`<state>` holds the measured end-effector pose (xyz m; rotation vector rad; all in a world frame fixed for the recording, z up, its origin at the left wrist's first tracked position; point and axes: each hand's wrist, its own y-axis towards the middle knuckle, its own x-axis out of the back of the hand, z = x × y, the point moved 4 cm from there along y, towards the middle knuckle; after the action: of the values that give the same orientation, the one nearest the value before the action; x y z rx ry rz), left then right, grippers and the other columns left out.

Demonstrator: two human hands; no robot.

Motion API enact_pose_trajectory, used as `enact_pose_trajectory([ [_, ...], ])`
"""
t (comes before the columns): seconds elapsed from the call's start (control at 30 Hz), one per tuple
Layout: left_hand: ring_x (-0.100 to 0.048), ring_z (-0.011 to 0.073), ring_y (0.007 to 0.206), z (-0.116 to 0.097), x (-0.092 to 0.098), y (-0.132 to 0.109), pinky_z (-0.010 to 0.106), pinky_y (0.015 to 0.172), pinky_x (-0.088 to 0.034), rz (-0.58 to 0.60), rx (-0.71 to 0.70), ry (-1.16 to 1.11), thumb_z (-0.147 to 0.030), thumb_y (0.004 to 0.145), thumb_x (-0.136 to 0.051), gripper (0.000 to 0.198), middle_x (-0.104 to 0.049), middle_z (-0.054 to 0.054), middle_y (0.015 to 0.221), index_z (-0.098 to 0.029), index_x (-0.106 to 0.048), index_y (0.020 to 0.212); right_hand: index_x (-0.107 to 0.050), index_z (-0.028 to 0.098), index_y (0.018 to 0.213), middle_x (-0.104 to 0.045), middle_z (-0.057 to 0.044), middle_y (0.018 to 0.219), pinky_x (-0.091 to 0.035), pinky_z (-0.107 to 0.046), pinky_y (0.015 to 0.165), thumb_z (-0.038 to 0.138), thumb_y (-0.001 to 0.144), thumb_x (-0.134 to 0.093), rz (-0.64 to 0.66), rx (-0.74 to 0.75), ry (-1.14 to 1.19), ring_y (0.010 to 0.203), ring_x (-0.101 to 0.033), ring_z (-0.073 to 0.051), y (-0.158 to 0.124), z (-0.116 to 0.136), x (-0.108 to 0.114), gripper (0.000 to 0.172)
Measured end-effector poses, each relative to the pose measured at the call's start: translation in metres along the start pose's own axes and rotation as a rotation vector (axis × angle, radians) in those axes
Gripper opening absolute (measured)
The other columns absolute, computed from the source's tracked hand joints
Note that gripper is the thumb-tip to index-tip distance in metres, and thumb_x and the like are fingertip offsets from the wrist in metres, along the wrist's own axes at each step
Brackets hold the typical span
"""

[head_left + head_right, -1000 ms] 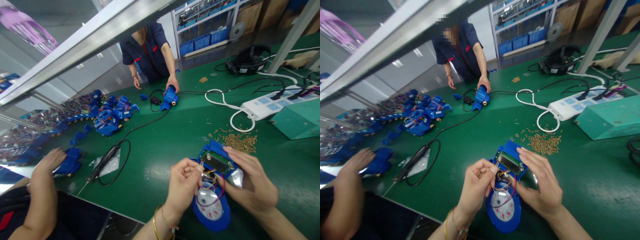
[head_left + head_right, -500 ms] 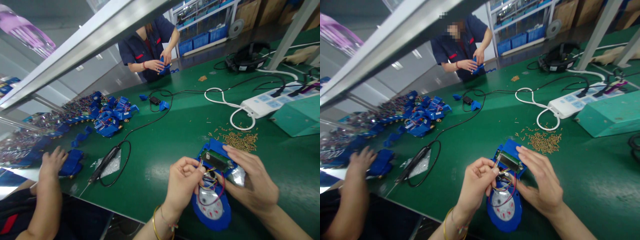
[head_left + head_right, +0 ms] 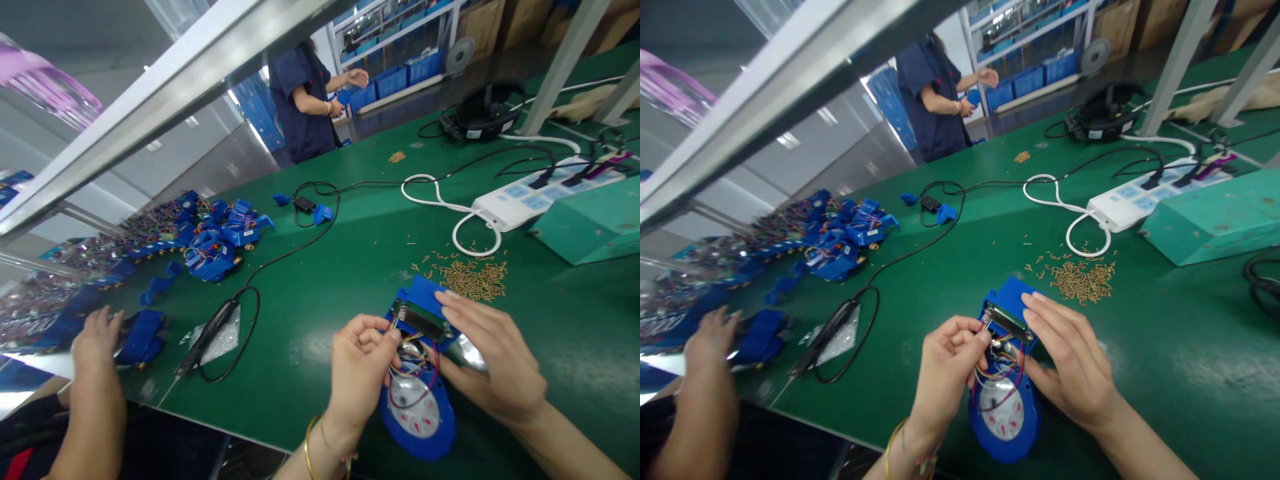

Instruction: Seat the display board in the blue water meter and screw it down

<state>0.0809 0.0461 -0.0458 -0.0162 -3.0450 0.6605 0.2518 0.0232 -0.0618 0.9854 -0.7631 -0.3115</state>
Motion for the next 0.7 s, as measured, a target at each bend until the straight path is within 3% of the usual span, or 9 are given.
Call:
enact_pose_trajectory([
  [0.23,-0.037,0.0038,0.046,-0.015,0.003,0.002,0.015,0.046,-0.029,-0.036,-0.11,0.134,-0.029,0.069,-0.077,0.021,-0.05,-0.006,0.051,-0.013,-0.064,0.072,-0.05,0.005,0.137,-0.065,-0.021,0.123,-0.055,-0.04,0.097,0.009,0.086,-0.073,-0.015,0.065,0.011,0.123,-0.059,-0.028,0.005,0.006,0.004,0.056],
  [0.4,-0.044,0.0068,0.05,-0.021,0.004,0.002,0.018,0.05,-0.033,-0.054,-0.067,0.243,-0.029,0.071,-0.074,0.02,-0.057,-0.001,0.055,-0.011,-0.068,0.07,-0.05,0.004,0.137,-0.065,-0.022,0.123,-0.055,-0.043,0.095,0.008,0.087,-0.072,-0.008,0.078,0.001,0.124,-0.058,-0.029,0.006,0.007,0.006,0.055],
  [0.7,-0.053,0.007,0.052,-0.013,0.004,0.003,0.018,0.055,-0.039,0.014,0.024,0.048,-0.029,0.065,-0.081,0.022,-0.067,0.002,0.061,-0.01,-0.07,0.068,-0.052,0.0,0.13,-0.064,-0.025,0.124,-0.053,-0.043,0.097,0.005,0.086,-0.071,-0.011,0.079,0.024,0.125,-0.057,-0.031,0.004,0.007,0.007,0.048],
])
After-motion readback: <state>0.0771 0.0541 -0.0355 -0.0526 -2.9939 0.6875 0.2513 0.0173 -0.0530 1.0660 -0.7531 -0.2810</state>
